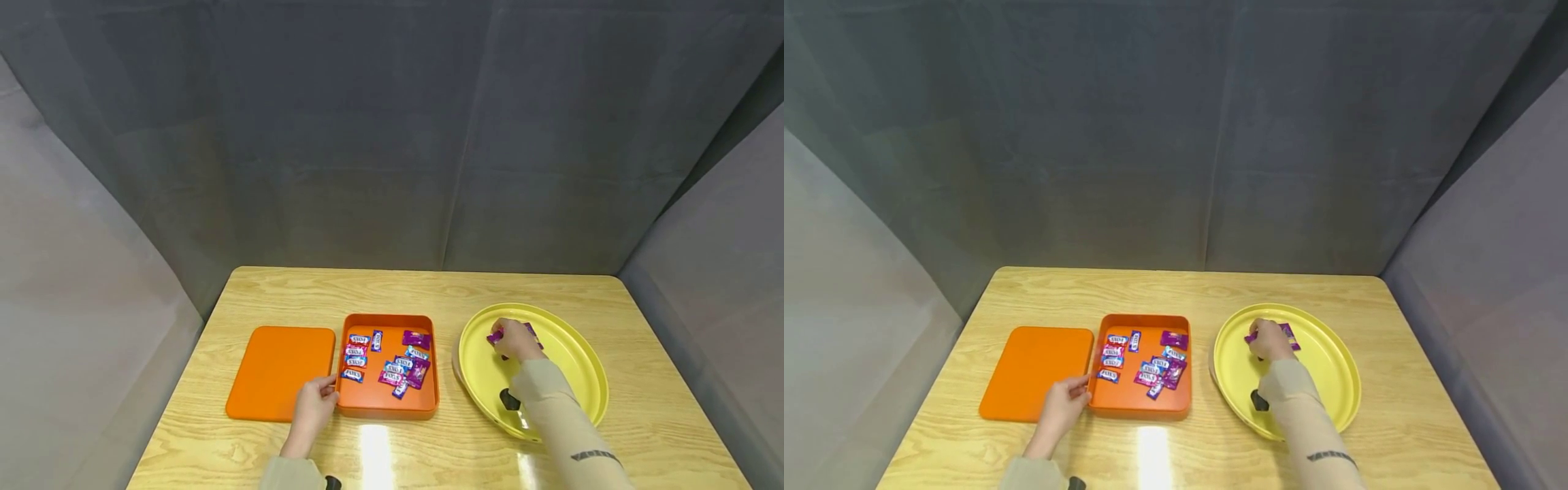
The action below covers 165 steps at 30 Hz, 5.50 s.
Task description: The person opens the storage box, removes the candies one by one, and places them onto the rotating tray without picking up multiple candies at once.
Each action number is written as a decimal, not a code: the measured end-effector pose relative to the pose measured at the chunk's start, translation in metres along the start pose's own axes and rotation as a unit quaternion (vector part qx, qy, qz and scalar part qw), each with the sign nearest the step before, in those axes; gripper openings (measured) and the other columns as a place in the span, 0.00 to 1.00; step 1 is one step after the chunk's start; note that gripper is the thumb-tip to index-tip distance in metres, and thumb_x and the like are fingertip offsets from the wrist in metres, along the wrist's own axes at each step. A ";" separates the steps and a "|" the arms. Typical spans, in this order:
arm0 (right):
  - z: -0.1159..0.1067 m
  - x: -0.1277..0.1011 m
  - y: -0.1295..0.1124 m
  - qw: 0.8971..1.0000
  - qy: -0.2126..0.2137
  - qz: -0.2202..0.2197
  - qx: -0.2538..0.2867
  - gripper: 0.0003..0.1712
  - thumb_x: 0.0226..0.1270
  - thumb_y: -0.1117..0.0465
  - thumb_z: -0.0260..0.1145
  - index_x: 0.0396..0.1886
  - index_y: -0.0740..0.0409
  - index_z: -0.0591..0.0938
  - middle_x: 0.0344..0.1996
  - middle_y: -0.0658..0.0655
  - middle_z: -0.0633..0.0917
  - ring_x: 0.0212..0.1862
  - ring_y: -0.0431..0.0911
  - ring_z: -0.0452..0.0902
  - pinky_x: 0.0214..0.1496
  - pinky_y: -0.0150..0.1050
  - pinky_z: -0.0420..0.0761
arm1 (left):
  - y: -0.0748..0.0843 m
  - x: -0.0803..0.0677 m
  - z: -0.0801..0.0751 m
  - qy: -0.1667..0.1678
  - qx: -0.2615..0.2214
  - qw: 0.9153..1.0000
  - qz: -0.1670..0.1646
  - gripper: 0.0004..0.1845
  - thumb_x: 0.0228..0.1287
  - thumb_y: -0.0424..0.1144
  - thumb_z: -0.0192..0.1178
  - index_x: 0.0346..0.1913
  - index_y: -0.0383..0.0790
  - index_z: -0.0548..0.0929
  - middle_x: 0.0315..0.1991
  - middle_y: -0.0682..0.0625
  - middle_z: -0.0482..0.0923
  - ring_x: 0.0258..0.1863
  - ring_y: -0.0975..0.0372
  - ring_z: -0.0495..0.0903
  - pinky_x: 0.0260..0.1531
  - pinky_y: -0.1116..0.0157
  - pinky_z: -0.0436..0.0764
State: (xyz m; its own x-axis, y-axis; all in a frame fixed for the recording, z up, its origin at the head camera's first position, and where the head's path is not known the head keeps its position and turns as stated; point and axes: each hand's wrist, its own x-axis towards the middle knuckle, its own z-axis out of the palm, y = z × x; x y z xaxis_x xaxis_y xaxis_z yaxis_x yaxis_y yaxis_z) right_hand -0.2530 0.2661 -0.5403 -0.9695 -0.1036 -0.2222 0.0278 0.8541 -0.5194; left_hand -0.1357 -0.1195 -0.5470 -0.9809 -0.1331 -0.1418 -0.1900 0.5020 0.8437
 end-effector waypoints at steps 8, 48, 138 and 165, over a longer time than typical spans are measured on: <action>-0.001 -0.001 -0.003 1.000 -0.009 -0.005 -0.012 0.25 0.42 0.78 0.54 0.46 0.69 0.76 0.31 0.61 0.78 0.21 0.45 0.69 0.21 0.34 0.69 | 0.001 0.000 0.000 0.002 0.002 1.000 0.009 0.17 0.54 0.22 0.58 0.49 0.23 0.78 0.39 0.37 0.79 0.34 0.57 0.76 0.28 0.66 0.79; 0.035 0.023 -0.155 0.979 0.053 -0.181 -0.074 0.30 0.58 0.59 0.65 0.61 0.61 0.70 0.57 0.66 0.71 0.55 0.58 0.71 0.57 0.50 0.70 | 0.000 -0.002 -0.004 -0.005 -0.009 1.000 0.006 0.18 0.56 0.23 0.57 0.51 0.22 0.76 0.41 0.35 0.78 0.36 0.56 0.76 0.28 0.65 0.79; 0.085 0.033 -0.195 0.968 -0.056 -0.182 -0.166 0.10 0.62 0.67 0.61 0.43 0.63 0.82 0.38 0.57 0.81 0.42 0.48 0.76 0.50 0.40 0.76 | 0.000 -0.003 0.002 -0.006 -0.004 1.000 0.000 0.18 0.56 0.23 0.57 0.52 0.25 0.76 0.44 0.36 0.78 0.38 0.55 0.77 0.30 0.65 0.80; -0.013 0.007 -0.128 0.973 0.056 -0.214 -0.064 0.09 0.57 0.73 0.59 0.35 0.69 0.84 0.35 0.64 0.84 0.38 0.52 0.79 0.41 0.45 0.79 | 0.000 -0.002 -0.001 -0.005 -0.016 1.000 0.000 0.18 0.55 0.23 0.57 0.51 0.23 0.77 0.39 0.37 0.78 0.34 0.57 0.76 0.28 0.66 0.79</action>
State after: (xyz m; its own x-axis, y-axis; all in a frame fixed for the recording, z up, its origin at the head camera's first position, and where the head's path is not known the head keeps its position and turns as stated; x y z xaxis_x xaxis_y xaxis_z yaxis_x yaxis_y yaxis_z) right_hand -0.2664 0.1623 -0.4646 -0.9059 -0.4146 0.0866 -0.4087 0.8019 -0.4357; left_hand -0.1333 -0.1202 -0.5456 -0.9814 -0.1238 -0.1465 -0.1882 0.4753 0.8594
